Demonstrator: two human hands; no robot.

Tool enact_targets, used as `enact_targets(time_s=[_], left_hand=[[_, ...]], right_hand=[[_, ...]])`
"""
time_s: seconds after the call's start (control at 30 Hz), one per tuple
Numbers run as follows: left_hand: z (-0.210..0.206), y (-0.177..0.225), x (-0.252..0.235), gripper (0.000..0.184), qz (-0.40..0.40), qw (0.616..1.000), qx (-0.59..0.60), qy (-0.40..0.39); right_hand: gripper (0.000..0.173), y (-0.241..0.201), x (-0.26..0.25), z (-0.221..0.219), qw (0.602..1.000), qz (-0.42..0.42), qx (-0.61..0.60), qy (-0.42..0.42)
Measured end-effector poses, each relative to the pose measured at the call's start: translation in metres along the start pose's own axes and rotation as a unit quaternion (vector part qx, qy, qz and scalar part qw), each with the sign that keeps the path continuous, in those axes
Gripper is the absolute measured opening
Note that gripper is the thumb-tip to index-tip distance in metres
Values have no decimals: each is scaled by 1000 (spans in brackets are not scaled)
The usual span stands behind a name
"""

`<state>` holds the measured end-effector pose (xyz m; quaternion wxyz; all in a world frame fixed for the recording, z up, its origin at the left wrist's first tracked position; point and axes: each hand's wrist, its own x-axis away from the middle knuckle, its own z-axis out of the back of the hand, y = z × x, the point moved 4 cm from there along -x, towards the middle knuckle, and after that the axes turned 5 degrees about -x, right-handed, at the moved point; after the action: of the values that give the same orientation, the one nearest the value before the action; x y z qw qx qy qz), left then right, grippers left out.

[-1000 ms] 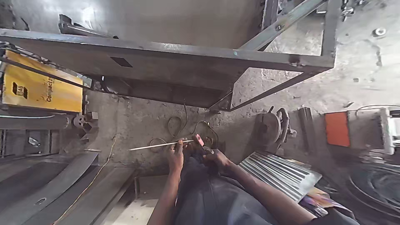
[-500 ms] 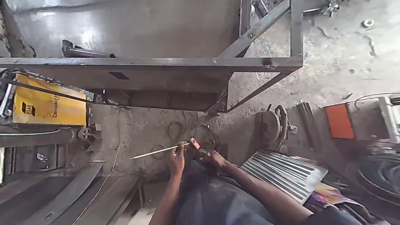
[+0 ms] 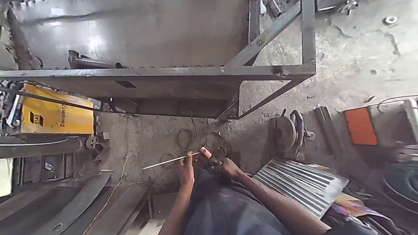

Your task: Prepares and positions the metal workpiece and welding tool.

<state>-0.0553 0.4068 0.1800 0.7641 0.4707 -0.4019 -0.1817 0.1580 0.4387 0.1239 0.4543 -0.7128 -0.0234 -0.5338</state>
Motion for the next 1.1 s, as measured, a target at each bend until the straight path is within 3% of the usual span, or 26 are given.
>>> enact_targets(time_s=[0.33,0.53,0.67,0.77,0.87,0.93,1.0,1.1], left_hand=[[-7,6,-8,21,-29,999,-23,-16],[-5,-3,-9,28,126,988,93,8],[46,14,-38,35,118,980,149,62],[133,41,-75,38,51,972,95,210],[191,104,-108,46,-66,947,19,315],[187,168,-122,42,-188,939,-47,284],[174,225,-150,43,-310,924,-126,184],[117,315,-189,50,-450,829,-320,83]], right_hand=[[45,-1,0,2,998,4,-62,-28],[58,3,-2,5,987,37,-139,-77],[58,13,6,39,976,20,-211,-44],[77,31,11,71,970,5,-244,9],[98,47,12,97,961,6,-272,53],[99,49,7,111,959,16,-269,93],[92,48,-10,122,963,20,-214,161],[80,33,-36,132,968,-12,-59,242]])
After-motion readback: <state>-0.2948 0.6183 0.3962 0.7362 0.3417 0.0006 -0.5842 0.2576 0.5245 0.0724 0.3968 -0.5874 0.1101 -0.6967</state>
